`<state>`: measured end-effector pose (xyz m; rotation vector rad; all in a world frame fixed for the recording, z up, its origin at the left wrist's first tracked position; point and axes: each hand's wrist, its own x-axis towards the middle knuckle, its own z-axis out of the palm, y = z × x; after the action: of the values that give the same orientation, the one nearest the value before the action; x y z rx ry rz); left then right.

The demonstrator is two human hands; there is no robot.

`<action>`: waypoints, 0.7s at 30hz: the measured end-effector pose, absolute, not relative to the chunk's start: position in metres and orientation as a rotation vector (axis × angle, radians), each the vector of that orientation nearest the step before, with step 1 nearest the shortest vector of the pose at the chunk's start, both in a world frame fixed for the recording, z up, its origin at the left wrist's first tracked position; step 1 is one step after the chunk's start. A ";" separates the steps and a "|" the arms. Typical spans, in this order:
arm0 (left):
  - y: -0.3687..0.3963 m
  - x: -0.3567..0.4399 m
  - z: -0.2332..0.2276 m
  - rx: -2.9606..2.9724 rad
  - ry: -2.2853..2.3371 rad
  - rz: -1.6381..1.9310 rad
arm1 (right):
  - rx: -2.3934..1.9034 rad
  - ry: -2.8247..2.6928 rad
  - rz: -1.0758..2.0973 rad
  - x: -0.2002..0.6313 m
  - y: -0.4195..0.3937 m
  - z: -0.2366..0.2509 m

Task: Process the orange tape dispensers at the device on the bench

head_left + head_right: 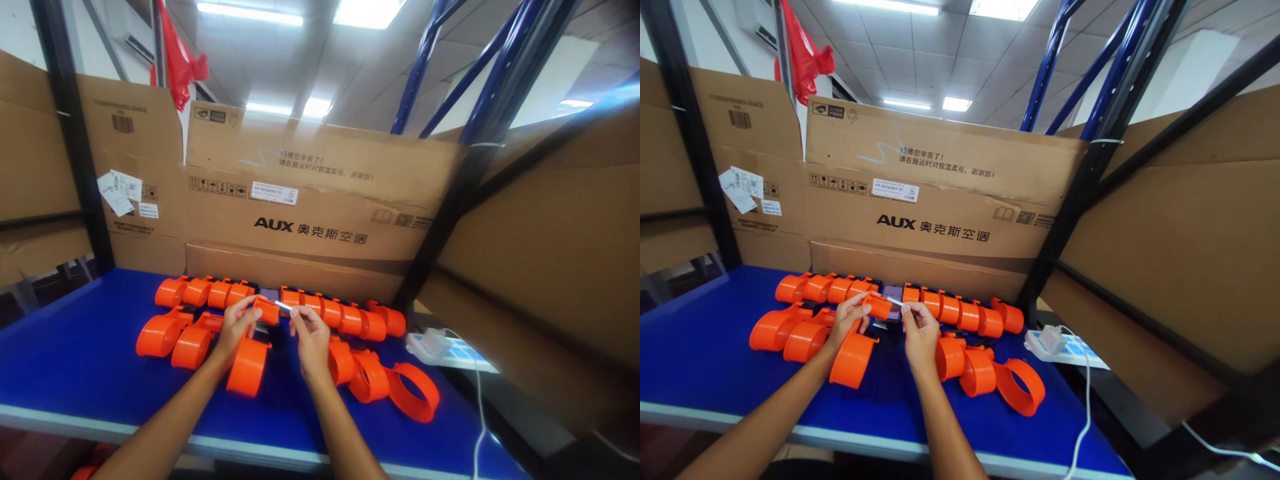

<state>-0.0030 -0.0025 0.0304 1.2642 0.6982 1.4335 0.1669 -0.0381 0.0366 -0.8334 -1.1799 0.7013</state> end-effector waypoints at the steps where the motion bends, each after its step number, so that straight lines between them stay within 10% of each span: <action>1: -0.001 -0.004 0.031 1.251 0.703 1.424 | -0.830 -1.182 0.711 0.166 -0.038 0.037; 21: -0.006 -0.012 0.031 0.952 0.782 1.640 | -0.826 -1.106 0.723 0.167 -0.046 0.037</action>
<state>-0.0122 -0.0061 0.0311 0.9519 0.7819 1.6404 0.1675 -0.0455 0.0375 -0.8262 -1.1057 0.7234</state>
